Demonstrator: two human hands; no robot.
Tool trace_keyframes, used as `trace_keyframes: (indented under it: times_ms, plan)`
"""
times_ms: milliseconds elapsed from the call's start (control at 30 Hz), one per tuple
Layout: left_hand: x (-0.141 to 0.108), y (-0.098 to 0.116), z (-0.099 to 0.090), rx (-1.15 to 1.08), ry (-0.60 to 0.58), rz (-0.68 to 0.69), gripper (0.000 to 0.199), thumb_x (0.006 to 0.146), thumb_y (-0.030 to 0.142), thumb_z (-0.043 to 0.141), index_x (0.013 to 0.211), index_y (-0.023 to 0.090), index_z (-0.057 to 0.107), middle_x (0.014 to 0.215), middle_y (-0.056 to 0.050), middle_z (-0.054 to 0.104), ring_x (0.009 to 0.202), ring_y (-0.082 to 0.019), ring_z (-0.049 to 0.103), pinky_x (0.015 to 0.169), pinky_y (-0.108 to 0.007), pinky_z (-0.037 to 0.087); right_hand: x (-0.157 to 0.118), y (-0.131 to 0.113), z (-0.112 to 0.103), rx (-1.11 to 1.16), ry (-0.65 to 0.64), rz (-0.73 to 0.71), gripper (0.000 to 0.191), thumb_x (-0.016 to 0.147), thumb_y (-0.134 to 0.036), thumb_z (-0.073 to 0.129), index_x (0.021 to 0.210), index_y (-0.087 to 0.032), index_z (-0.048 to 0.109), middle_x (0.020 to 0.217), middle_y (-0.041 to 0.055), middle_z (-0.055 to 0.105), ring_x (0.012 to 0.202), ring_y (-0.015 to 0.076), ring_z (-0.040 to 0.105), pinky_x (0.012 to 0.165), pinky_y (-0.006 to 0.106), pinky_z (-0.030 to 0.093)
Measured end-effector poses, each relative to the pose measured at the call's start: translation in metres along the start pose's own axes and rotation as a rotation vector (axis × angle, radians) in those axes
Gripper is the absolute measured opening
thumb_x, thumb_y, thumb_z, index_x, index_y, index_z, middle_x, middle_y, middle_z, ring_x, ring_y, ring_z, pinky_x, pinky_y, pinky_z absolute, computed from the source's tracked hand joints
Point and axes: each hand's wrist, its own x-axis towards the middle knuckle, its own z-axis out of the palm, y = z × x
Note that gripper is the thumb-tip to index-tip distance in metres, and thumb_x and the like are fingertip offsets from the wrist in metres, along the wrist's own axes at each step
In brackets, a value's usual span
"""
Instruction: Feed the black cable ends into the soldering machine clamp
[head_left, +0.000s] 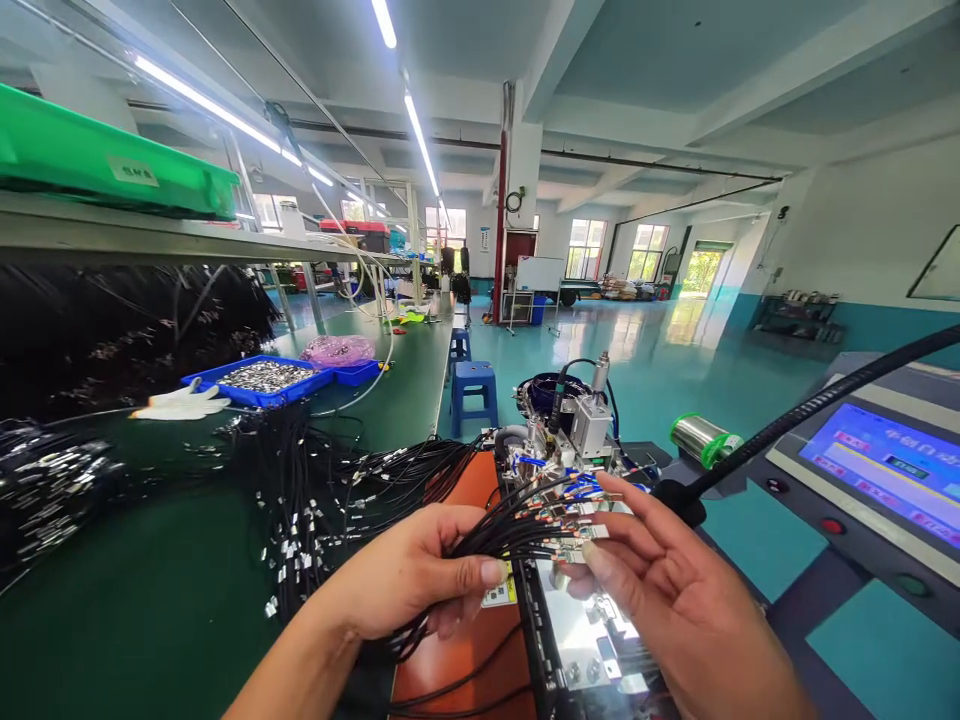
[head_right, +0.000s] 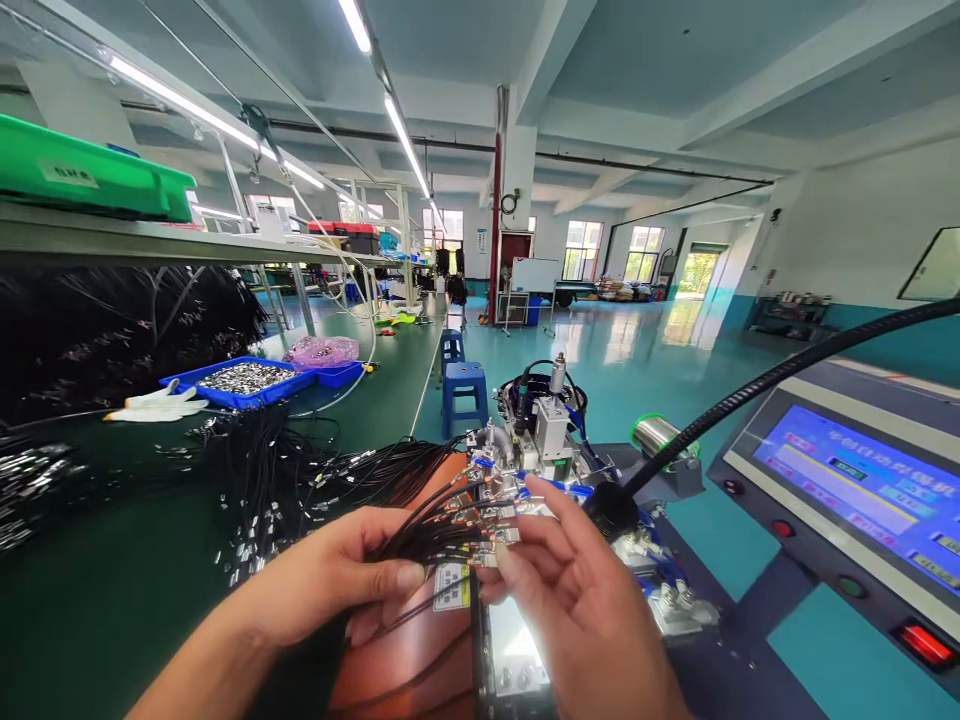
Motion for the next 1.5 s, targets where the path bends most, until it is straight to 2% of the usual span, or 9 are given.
trace_keyframes:
  times_ms: [367,533,667,867,1067,1200,1300,1500]
  plan:
    - [0.000,0.001,0.001,0.018,0.013,-0.013,0.034,0.085,0.044,0.072,0.090,0.013,0.058,0.061,0.002,0.056,0.044,-0.005,0.044,0.042,-0.017,0.032,0.000,0.000,0.002,0.023,0.014,0.015,0.066,0.078,-0.040,0.081,0.137,-0.026,0.054,0.116,0.0100,0.070,0.100,0.0252,0.071,0.081,0.036,0.062]
    - [0.001,0.001,0.001,0.029,0.004,-0.014,0.035,0.085,0.045,0.072,0.090,0.013,0.058,0.063,0.003,0.054,0.046,-0.005,0.044,0.043,-0.017,0.032,-0.001,-0.006,-0.001,-0.091,0.020,0.001,0.062,0.080,-0.049,0.076,0.134,-0.024,0.058,0.111,0.0103,0.072,0.084,0.0224,0.073,0.077,0.036,0.062]
    - [0.002,-0.001,0.002,0.044,-0.004,0.025,0.038,0.086,0.049,0.069,0.087,0.013,0.056,0.063,0.003,0.053,0.044,-0.005,0.042,0.041,-0.017,0.030,0.002,-0.010,-0.002,-0.143,0.023,-0.007,0.054,0.083,-0.050,0.073,0.127,-0.022,0.062,0.103,0.0082,0.075,0.074,0.0188,0.072,0.071,0.031,0.061]
    - [0.001,-0.002,0.004,0.076,0.042,0.052,0.039,0.094,0.051,0.059,0.083,0.015,0.052,0.053,0.005,0.050,0.039,-0.004,0.035,0.038,-0.019,0.023,0.007,-0.009,-0.005,-0.144,0.019,-0.055,0.047,0.081,-0.044,0.077,0.119,-0.021,0.065,0.093,0.0067,0.074,0.067,0.0175,0.070,0.065,0.031,0.062]
    - [0.000,0.003,0.005,0.091,0.080,0.048,0.043,0.094,0.053,0.058,0.077,0.014,0.052,0.048,0.005,0.051,0.037,-0.004,0.031,0.037,-0.018,0.020,0.006,-0.013,-0.002,-0.150,0.038,-0.120,0.044,0.083,-0.042,0.075,0.119,-0.021,0.060,0.074,0.0012,0.070,0.064,0.0178,0.069,0.065,0.031,0.061]
    - [0.001,0.004,0.005,0.077,0.071,0.049,0.046,0.094,0.054,0.058,0.074,0.013,0.054,0.046,0.004,0.050,0.035,-0.003,0.030,0.036,-0.019,0.019,0.000,-0.018,0.004,-0.158,0.074,-0.136,0.028,0.083,-0.040,0.075,0.099,-0.022,0.062,0.070,0.0000,0.069,0.058,0.0157,0.067,0.060,0.028,0.058]
    - [0.001,0.004,0.005,0.068,0.081,0.048,0.045,0.094,0.053,0.058,0.074,0.013,0.055,0.046,0.004,0.050,0.035,-0.003,0.031,0.036,-0.018,0.020,-0.003,-0.019,0.005,-0.203,0.050,-0.142,0.022,0.083,-0.041,0.073,0.085,-0.021,0.065,0.066,0.0010,0.069,0.058,0.0165,0.066,0.061,0.029,0.057]
    - [0.001,0.004,0.004,0.063,0.087,0.027,0.046,0.093,0.054,0.058,0.076,0.012,0.058,0.045,0.004,0.051,0.034,-0.004,0.031,0.035,-0.018,0.020,-0.002,-0.019,0.004,-0.218,0.030,-0.104,0.023,0.085,-0.043,0.071,0.083,-0.021,0.067,0.066,0.0024,0.070,0.059,0.0176,0.066,0.063,0.031,0.056]
